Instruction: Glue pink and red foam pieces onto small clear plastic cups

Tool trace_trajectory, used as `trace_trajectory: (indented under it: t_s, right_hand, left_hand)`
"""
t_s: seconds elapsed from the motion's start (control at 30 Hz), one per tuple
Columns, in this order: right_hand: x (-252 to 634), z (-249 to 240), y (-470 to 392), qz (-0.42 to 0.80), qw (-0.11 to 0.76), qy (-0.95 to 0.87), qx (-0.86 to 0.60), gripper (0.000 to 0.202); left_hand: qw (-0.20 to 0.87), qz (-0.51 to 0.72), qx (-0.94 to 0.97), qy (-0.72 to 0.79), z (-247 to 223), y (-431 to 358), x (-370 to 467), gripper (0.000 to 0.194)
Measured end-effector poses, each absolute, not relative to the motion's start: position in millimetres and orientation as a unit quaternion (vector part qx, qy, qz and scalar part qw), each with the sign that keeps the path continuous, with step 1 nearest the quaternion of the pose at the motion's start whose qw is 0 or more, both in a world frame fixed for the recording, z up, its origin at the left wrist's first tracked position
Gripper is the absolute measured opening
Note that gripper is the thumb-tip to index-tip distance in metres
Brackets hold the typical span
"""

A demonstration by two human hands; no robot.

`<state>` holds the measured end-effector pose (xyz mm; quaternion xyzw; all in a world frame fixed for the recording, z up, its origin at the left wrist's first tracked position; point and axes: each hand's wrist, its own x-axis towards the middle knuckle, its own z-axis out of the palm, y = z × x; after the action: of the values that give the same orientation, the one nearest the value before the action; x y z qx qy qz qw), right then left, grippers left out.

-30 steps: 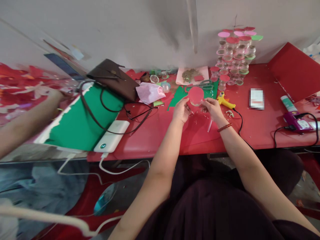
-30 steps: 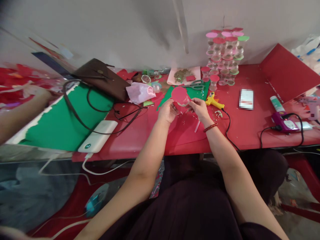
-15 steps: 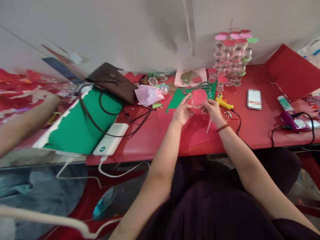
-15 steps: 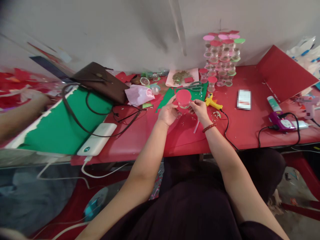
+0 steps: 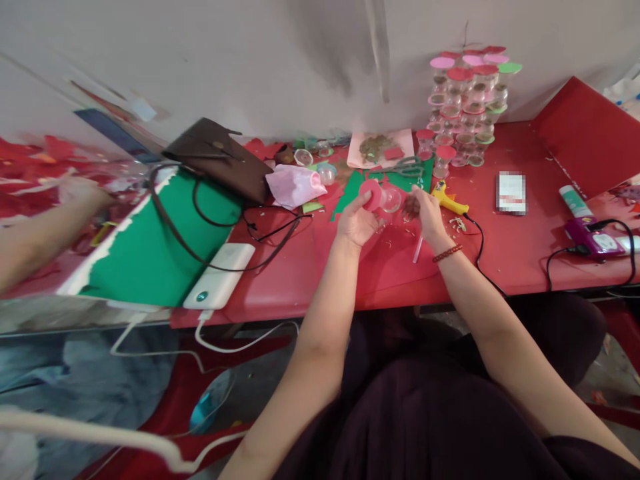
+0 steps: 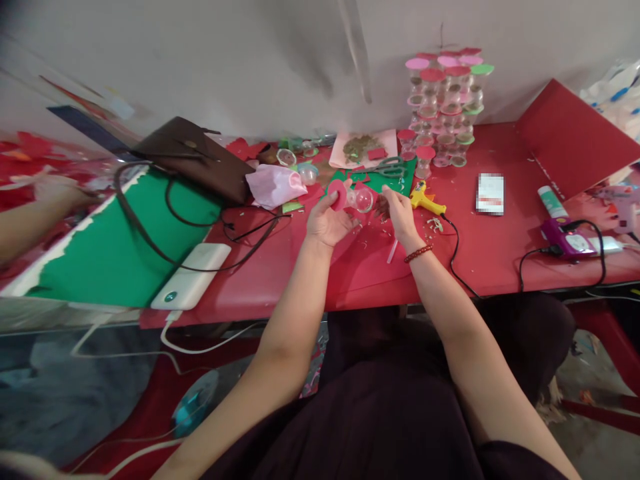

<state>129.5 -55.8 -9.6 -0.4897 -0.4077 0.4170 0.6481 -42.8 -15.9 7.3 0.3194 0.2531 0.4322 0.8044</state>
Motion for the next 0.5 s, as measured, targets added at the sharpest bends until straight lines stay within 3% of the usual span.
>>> trace_trajectory:
  t_s: [0.23, 0.37, 0.5]
  right_hand:
    - [133.9, -5.9, -55.9, 0.501, 0.645, -0.354, -0.455, 0.037]
    - [131.5, -5.4, -57.3, 0.467, 0.646, -0.389, -0.462, 0.048]
    - [132.1, -6.9, -56.8, 0.383, 0.651, -0.45, -0.478, 0.047]
  left_hand:
    - [0.803, 0.434, 0.358, 0.196, 5.3, -18.8, -43.0, 0.084]
    - [0.795, 0.436, 0.379, 0.185, 6.2, -20.8, -41.9, 0.091]
    - [0.786, 0.431, 0.399, 0.194, 7.9, -22.8, -40.7, 0.1]
